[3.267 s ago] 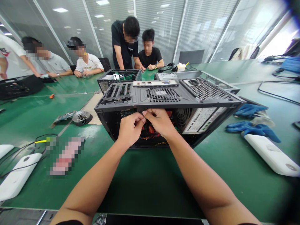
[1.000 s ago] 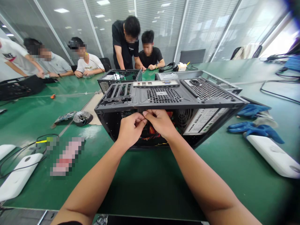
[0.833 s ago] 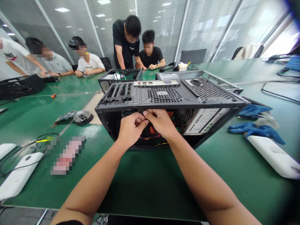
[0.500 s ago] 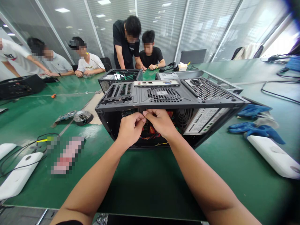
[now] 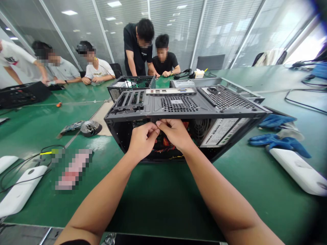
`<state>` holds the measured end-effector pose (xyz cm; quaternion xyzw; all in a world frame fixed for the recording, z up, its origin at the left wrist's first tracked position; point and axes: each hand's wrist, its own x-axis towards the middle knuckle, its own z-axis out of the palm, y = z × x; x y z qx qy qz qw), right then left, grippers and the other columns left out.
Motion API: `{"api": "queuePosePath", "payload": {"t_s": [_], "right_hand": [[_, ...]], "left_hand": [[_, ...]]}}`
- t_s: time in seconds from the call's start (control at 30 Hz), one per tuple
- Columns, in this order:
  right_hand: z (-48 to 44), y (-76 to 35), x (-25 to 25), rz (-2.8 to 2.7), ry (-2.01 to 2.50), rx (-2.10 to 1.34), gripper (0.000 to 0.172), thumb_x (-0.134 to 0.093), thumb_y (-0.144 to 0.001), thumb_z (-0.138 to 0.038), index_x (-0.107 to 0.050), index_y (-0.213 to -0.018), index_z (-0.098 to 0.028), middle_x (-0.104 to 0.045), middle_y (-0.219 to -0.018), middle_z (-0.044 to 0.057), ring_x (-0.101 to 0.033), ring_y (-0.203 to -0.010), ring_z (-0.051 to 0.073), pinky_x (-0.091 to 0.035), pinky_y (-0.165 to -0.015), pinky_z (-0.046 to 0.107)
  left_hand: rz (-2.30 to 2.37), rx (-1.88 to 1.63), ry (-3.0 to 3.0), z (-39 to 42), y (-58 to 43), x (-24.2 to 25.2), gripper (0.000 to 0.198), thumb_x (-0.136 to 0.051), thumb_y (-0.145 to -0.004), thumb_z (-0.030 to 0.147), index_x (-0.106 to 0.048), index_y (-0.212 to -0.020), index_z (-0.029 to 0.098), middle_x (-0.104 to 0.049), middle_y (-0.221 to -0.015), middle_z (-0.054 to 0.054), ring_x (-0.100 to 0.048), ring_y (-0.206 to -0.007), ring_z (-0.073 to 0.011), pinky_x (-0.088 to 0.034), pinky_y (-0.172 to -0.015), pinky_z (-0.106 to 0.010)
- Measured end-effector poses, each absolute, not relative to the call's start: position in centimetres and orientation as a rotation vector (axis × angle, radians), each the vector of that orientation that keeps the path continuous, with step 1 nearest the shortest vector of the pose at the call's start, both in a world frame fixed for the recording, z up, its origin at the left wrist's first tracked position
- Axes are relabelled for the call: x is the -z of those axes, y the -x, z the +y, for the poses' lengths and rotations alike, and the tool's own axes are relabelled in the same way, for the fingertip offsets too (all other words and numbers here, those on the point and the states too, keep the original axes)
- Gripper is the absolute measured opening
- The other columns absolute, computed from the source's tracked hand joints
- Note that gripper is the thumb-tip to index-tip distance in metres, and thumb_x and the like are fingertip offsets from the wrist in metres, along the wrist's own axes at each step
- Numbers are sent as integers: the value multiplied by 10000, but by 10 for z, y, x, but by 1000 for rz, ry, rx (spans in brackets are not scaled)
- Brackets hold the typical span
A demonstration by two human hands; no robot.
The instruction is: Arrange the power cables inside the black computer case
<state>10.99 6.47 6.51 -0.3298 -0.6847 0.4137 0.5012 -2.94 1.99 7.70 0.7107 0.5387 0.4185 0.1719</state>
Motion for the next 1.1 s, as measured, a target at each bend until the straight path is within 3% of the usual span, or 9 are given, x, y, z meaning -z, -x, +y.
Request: {"api": "queuePosePath", "payload": {"t_s": [0.4,0.77,1.1], "right_hand": [[63,-108,-67,-1658,785,-1005,329,-523,-847,-329,-380,-577,-207,-333,-580,-46,-312,-547,106,-247,-530,271],[61,-110,-69,-1664,793,-1010,351,-544,-843,-372,-412,-563,-206,-372,-547,-46,-324,-522,103,-269,-520,268],[64,-106,-66,-1567,811,-963,276,-556,-822,-386,-469,-635,-202,-429,-624,-22,-402,-598,129,-340,-578,272]], "left_hand": [[1499,-1233,-1858,20,27,-77,135,-682,-726,272,-608,-688,167,-592,-546,30,-517,-486,-98,-396,-496,-218],[1565,-1134,-2043,19,30,-81,150,-539,-837,236,-638,-746,170,-627,-565,24,-531,-512,-108,-367,-525,-226],[1549,-1177,-2035,16,29,-83,121,-585,-800,247,-637,-720,172,-594,-549,28,-510,-500,-105,-366,-507,-224]]}}
